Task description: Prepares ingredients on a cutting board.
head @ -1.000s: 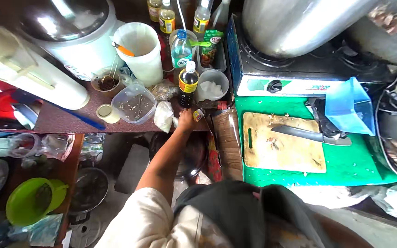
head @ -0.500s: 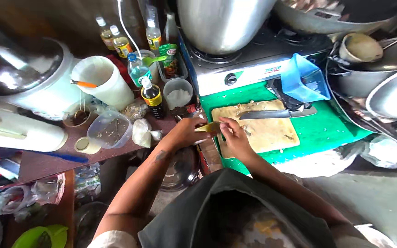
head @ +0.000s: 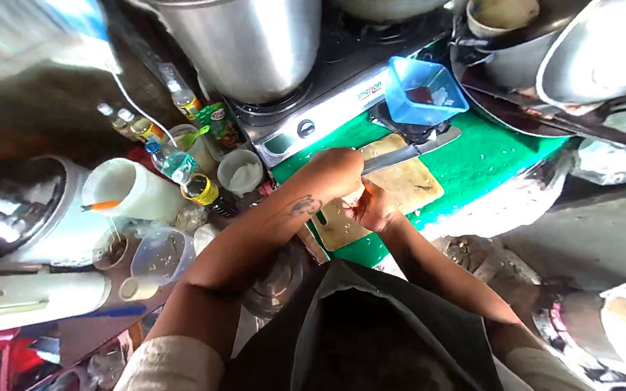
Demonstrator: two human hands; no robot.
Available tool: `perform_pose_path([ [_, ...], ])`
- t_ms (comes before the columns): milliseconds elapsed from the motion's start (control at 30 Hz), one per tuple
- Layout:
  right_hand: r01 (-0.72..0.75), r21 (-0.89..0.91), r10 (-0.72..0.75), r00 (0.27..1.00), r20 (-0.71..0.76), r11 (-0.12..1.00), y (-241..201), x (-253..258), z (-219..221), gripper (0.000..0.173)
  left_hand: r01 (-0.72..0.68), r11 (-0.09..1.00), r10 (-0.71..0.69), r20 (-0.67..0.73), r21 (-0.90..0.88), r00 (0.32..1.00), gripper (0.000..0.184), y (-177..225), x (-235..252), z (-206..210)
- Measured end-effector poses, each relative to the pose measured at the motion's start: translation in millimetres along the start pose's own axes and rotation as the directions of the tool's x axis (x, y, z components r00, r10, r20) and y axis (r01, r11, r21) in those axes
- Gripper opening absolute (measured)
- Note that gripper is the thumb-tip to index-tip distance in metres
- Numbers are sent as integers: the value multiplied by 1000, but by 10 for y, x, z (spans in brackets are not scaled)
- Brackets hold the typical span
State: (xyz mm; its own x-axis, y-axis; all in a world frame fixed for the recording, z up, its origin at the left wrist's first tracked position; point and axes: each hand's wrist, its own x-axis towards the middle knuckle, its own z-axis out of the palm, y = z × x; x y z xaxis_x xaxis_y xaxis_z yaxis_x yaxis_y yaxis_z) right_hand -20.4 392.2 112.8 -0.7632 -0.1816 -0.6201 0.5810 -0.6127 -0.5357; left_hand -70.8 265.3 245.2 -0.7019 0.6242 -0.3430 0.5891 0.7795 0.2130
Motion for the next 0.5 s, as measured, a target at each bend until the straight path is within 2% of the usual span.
perform_pose_path([
  [33,-10,1,10,1000,17,1000,-15,-7,-41,55,64,998,-64,75,4,995,20,166,-45,-142],
  [100,-25,13,24,997,79,1000,-62,-6,-89,57,22,998,-23,-29,-58,999,23,229,-183,-203],
  [167,-45,9,43,995,95,999,-46,-11,-125,57,57,994,-57,5,-95,998,23,291,-298,-267],
  [233,-34,-21,34,999,36,999,-97,7,-75,52,94,994,-90,72,-55,993,26,197,-52,-217],
  [333,52,-206,-69,995,-78,977,-60,102,-58,38,118,993,-118,10,-27,993,26,-87,196,76],
  [433,217,-529,-271,962,-25,820,-14,291,-74,28,167,984,-170,-43,-69,984,26,-231,150,155],
  [467,283,-651,-354,935,23,704,13,365,-88,27,181,980,-186,-49,-85,981,26,-225,91,129],
  [500,349,-765,-440,893,96,541,47,427,-102,28,196,976,-202,-56,-97,978,27,-229,41,114],
])
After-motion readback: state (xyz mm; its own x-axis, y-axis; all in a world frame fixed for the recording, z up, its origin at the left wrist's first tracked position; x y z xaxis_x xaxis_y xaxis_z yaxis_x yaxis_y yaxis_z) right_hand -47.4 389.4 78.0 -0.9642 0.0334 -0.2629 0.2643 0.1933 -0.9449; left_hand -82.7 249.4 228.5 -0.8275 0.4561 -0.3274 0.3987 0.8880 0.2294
